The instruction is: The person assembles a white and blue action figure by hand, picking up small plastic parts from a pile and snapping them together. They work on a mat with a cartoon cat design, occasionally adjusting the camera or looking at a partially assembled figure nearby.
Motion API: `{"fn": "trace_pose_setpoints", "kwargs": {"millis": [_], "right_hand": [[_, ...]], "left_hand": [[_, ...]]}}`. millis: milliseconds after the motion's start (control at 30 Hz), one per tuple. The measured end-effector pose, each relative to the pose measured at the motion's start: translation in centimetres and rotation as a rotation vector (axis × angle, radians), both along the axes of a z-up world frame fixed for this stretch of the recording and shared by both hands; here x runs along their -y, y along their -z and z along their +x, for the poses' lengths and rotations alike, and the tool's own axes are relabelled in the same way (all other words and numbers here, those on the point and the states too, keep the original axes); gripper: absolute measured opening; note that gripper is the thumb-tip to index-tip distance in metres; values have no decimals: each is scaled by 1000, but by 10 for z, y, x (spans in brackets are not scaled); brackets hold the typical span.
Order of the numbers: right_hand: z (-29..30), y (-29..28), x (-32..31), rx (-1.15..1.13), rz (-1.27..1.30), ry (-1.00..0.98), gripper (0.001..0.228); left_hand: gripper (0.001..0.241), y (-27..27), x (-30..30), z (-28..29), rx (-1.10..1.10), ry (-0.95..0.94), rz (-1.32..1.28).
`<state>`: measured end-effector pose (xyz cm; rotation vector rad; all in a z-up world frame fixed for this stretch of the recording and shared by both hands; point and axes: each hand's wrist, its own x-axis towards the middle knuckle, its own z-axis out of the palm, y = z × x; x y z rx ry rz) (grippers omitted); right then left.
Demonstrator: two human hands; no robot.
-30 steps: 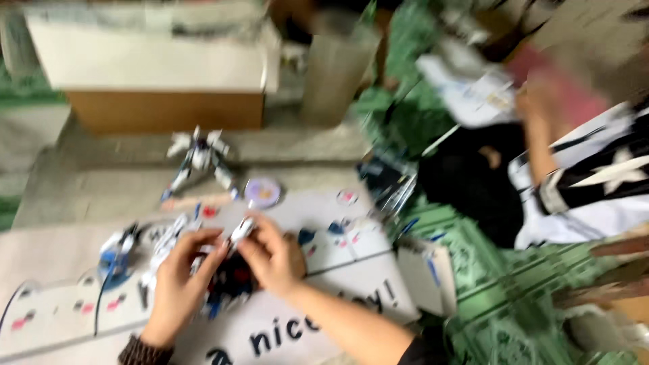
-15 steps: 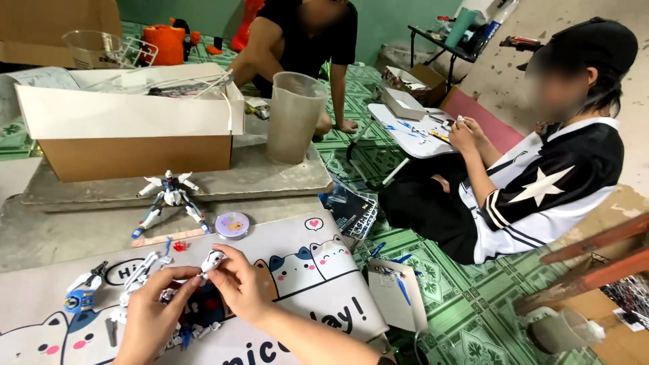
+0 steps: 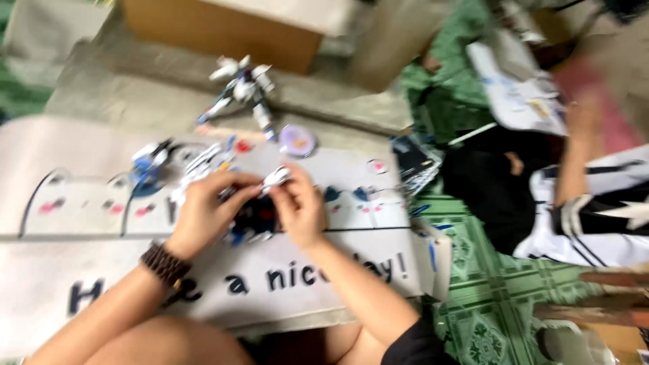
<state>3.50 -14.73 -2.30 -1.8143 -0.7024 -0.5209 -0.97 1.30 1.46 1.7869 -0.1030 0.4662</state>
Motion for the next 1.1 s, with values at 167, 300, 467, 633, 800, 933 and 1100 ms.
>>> {"fn": "trace_pose_setpoints", "kwargs": {"millis": [167,300,467,633,800,933,1100], "right_hand": [[-4,1,-7,-47,78,-104,39],[-2,-2,-8,-47,146,-184,40],[-3,-13,-5,162,-62,0,34],[-15,-19,-9,93,-165,60,39],[-17,-9,-12,-169,113,-166,39],[-16,0,-9,-175,126,-168,40],[-14,0,-6,-106,49,-147,39]], "left_hand": [[15,-3,-5,-2,-94,47,-80],[14,0,-6,1,-94,67,-114],[11,1,-4,1,-4,54,-63],[15,2,-11,0,-9,102,-10],[19,8,-11,3,-144,122,-81],[18,10,-12,2,-98,136,-37],[14,11,-13,1,47,133,42]]}}
